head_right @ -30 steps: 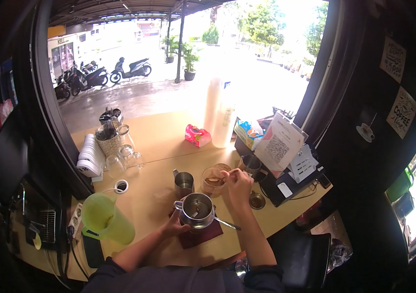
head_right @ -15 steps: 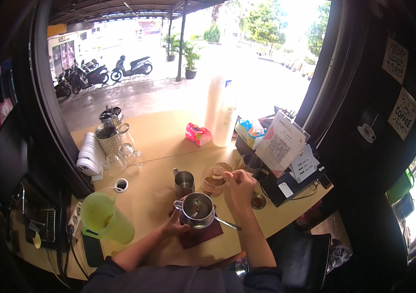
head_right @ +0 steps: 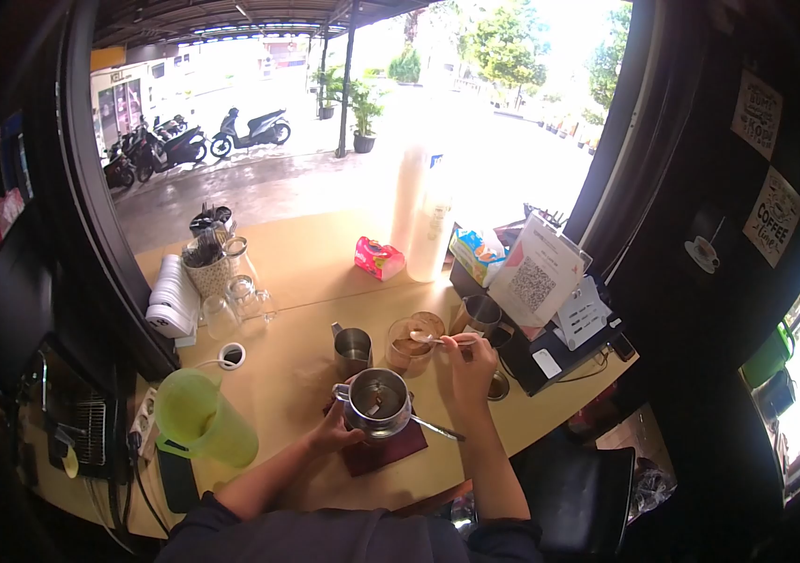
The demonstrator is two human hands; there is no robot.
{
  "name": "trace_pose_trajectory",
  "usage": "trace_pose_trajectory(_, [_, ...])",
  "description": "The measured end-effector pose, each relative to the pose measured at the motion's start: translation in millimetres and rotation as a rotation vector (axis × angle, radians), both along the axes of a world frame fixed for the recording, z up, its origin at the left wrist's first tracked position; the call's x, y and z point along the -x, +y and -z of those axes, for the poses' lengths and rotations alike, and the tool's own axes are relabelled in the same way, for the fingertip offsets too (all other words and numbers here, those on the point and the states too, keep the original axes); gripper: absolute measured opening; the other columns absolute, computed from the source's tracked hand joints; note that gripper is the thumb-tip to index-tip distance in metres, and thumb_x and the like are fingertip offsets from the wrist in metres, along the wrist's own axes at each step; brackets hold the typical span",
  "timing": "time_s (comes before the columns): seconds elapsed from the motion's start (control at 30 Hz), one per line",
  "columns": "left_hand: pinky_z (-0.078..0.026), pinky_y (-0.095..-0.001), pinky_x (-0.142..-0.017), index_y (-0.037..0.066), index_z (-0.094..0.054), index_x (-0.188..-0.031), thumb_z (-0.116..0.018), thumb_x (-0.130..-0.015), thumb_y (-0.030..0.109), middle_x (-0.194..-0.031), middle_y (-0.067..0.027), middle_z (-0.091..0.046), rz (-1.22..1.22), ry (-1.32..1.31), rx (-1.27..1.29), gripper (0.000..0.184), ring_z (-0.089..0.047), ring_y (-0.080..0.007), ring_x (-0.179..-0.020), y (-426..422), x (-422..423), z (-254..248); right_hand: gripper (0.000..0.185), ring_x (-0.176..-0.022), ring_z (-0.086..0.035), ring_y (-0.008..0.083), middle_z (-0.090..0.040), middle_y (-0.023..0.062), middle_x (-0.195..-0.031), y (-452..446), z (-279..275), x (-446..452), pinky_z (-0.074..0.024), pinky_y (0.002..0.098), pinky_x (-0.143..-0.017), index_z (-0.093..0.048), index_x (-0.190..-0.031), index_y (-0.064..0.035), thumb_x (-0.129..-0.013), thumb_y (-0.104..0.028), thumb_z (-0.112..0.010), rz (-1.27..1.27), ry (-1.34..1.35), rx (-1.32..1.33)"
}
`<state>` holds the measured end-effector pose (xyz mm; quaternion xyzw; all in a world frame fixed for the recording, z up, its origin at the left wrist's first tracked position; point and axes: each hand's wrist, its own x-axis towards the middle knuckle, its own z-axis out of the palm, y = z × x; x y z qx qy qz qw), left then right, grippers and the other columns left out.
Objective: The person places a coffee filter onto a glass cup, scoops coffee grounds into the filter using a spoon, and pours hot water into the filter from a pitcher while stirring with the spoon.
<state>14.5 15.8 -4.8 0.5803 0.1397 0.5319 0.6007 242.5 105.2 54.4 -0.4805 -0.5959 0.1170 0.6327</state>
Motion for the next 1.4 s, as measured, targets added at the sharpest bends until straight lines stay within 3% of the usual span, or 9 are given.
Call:
trace_pose_trajectory(0.23, [-0.032,-0.0385,-0.108,0.008,-0.01,-0.147,-0.079,-0.077,0.025,-0.141,-0.0104,-0.033,-0.002,-0.015,-0.075,0.1,-0.034,-0.0223,-0.133,5,-1,3,0.009,-0.069,-0.062,0.0094,-0.065,0.0046,-0.075,-7,-1,2,-0.0474,0.0215,-0.065,-0.063,-0.083,-0.0004,-0.083,-0.007,-0.07,-0.022,-0.002,-0.015])
trace_pose_trajectory(0.4, [-0.03,-0.0388,-0.109,0.008,-0.009,-0.148,-0.078,-0.077,0.028,-0.142,-0.0101,-0.032,0.002,0.007,-0.076,0.101,-0.033,-0.0219,-0.134,5,0,3,0.009,-0.075,-0.058,0.0093,-0.063,0.0038,-0.084,-19,-3,-4,-0.0469,0.024,-0.069,-0.06,-0.091,-0.0009,-0.087,-0.006,-0.066,-0.211,0.378,0.058])
trace_pose_trajectory(0.57, [-0.03,-0.0387,-0.109,0.008,-0.009,-0.147,-0.078,-0.077,0.026,-0.142,-0.0102,-0.032,0.017,0.015,0.04,0.1,-0.034,-0.0221,-0.133,-1,2,0,0.006,-0.076,-0.059,0.0099,-0.063,0.0049,-0.084,-62,-54,-9,-0.0471,0.0221,-0.071,-0.058,-0.092,0.0002,-0.091,-0.006,-0.06,-0.276,0.34,0.006])
trace_pose_trajectory(0.67, [-0.04,-0.0384,-0.103,0.009,-0.009,-0.147,-0.079,-0.077,0.022,-0.14,-0.0107,-0.034,0.003,0.072,0.063,0.1,-0.041,-0.0224,-0.128,-2,3,0,0.009,-0.077,-0.06,0.011,-0.062,0.0058,-0.084,-78,-67,-17,-0.0474,0.0221,-0.072,-0.057,-0.094,0.0007,-0.093,-0.008,-0.059,-0.356,0.353,0.024])
trace_pose_trajectory(0.73, [-0.057,-0.0413,-0.083,0.015,0.002,-0.148,-0.075,-0.08,0.028,-0.139,-0.0145,-0.033,0.077,0.068,0.09,0.103,-0.049,-0.026,-0.118,-1,5,3,0.01,-0.077,-0.06,0.0116,-0.062,0.0062,-0.084,-88,-76,-19,-0.0476,0.0224,-0.072,-0.057,-0.094,0.0009,-0.093,-0.009,-0.059,-0.395,0.341,0.032])
trace_pose_trajectory(0.83, [-0.055,-0.0344,-0.087,0.013,-0.008,-0.146,-0.078,-0.077,0.017,-0.134,-0.0107,-0.04,0.069,-0.019,0.118,0.099,-0.05,-0.0209,-0.117,-2,2,1,0.011,-0.077,-0.06,0.012,-0.062,0.0073,-0.085,-95,-84,-21,-0.0479,0.0228,-0.072,-0.056,-0.096,0.0013,-0.094,-0.009,-0.058,-0.497,0.28,0.077])
trace_pose_trajectory(1.03, [-0.054,-0.0345,-0.088,0.012,-0.006,-0.146,-0.078,-0.077,0.02,-0.134,-0.0102,-0.038,0.087,0.009,0.1,0.1,-0.049,-0.0197,-0.117,0,3,-1,0.013,-0.071,-0.06,0.0107,-0.062,0.0072,-0.08,-91,-94,-23,-0.049,0.0228,-0.066,-0.055,-0.094,0.0008,-0.095,-0.012,-0.056,-0.59,0.131,0.117])
trace_pose_trajectory(1.23, [-0.052,-0.0355,-0.092,0.012,-0.005,-0.146,-0.079,-0.077,0.024,-0.135,-0.009,-0.038,0.062,0.005,0.092,0.102,-0.045,-0.0202,-0.121,0,2,1,0.004,-0.077,-0.063,0.0126,-0.065,0.0082,-0.084,-101,-119,-17,-0.0495,0.0248,-0.071,-0.06,-0.091,0.0021,-0.088,0.001,-0.06,-0.613,-0.04,0.254])
trace_pose_trajectory(1.4, [-0.049,-0.037,-0.095,0.011,-0.006,-0.146,-0.078,-0.077,0.023,-0.136,-0.0097,-0.037,0.063,0.014,0.077,0.101,-0.043,-0.0209,-0.124,0,2,-4,0.011,-0.08,-0.064,0.0223,-0.066,0.0085,-0.086,-107,-135,-10,-0.0496,0.0316,-0.072,-0.065,-0.088,-0.0034,-0.078,-0.002,-0.067,-0.632,-0.498,-0.007])
